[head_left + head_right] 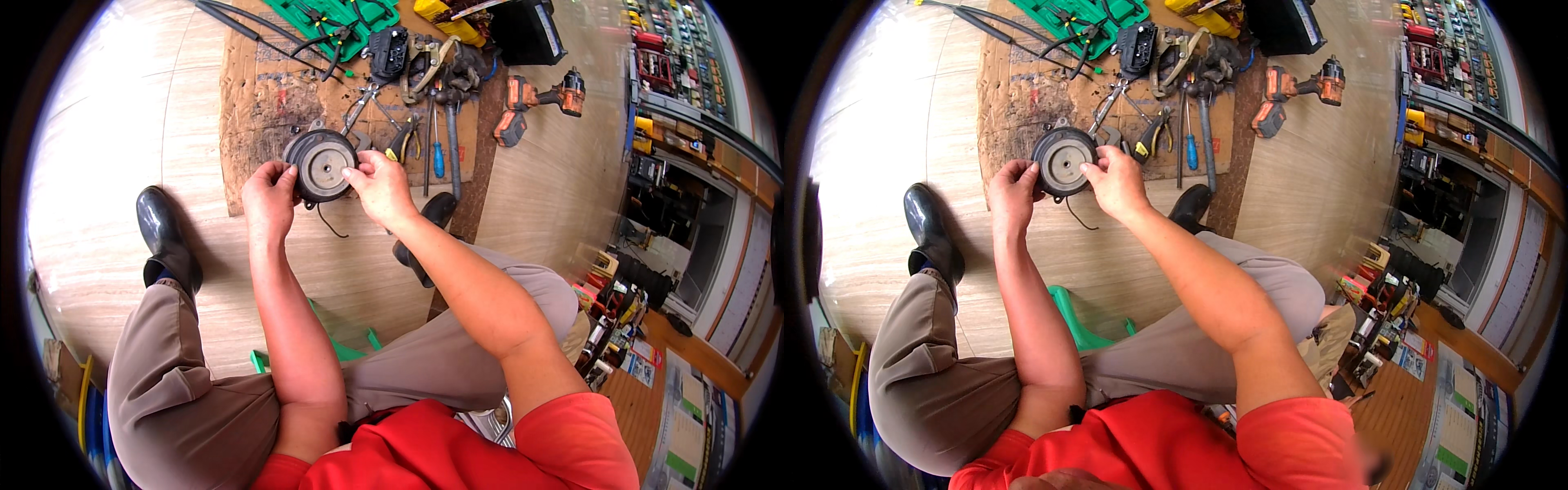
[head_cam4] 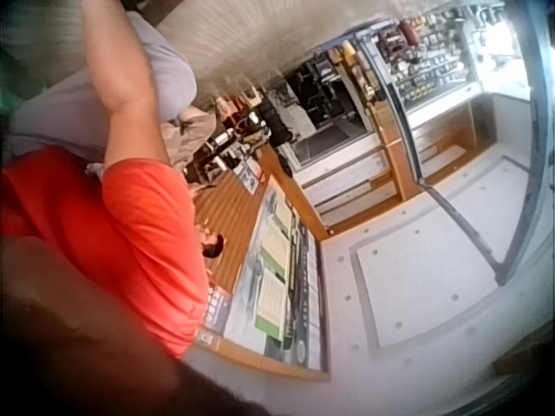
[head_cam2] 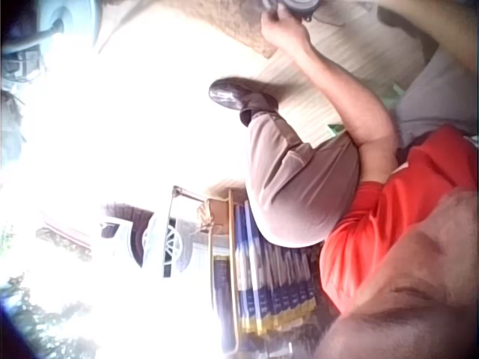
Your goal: The person removes a metal clutch plate from an AC compressor assembly by hand, handles small circular shims, and then places the components back together while seated near a variety of tools in a workshop.
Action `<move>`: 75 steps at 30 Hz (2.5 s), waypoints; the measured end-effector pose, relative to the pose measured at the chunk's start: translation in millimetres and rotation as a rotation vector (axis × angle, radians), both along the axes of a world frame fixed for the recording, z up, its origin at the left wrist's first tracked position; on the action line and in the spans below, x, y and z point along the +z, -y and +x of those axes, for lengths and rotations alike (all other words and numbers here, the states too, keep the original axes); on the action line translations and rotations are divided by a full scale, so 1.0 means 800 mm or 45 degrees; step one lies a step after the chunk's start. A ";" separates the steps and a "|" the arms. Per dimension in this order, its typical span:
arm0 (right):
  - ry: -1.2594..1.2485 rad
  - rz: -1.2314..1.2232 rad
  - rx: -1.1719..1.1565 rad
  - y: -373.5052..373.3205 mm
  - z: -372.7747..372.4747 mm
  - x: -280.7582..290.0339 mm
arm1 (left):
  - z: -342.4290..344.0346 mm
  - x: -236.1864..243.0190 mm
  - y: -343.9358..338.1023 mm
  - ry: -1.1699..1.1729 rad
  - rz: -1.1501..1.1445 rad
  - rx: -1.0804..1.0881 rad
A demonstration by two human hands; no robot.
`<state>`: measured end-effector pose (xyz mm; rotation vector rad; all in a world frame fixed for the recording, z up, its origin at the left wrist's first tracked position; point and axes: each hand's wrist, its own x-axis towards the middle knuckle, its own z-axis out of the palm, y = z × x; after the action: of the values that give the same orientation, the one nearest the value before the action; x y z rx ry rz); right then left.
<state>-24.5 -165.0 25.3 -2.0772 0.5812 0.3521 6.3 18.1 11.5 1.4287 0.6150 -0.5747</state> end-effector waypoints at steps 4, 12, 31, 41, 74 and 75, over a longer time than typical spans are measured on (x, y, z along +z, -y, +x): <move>-0.009 -0.003 -0.001 -0.003 0.002 0.007 | 0.000 -0.003 -0.004 -0.012 0.032 -0.081; 0.020 -0.070 0.018 -0.003 0.003 0.010 | -0.001 -0.003 0.001 0.011 0.039 -0.007; -0.079 -0.012 0.000 -0.006 0.007 0.016 | -0.001 -0.002 0.005 0.006 0.279 -0.002; -0.106 0.023 -0.028 -0.001 0.004 0.004 | 0.000 0.003 0.009 -0.015 0.341 0.011; -0.059 0.056 -0.053 -0.007 0.007 0.010 | -0.002 -0.004 0.009 -0.003 0.329 0.054; -0.058 0.051 -0.067 -0.007 0.006 0.008 | -0.003 -0.006 0.009 0.002 0.338 0.050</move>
<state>-19.6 -159.7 31.8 -2.0161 0.6500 0.3786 4.0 11.1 7.0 1.6610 0.7370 -0.4734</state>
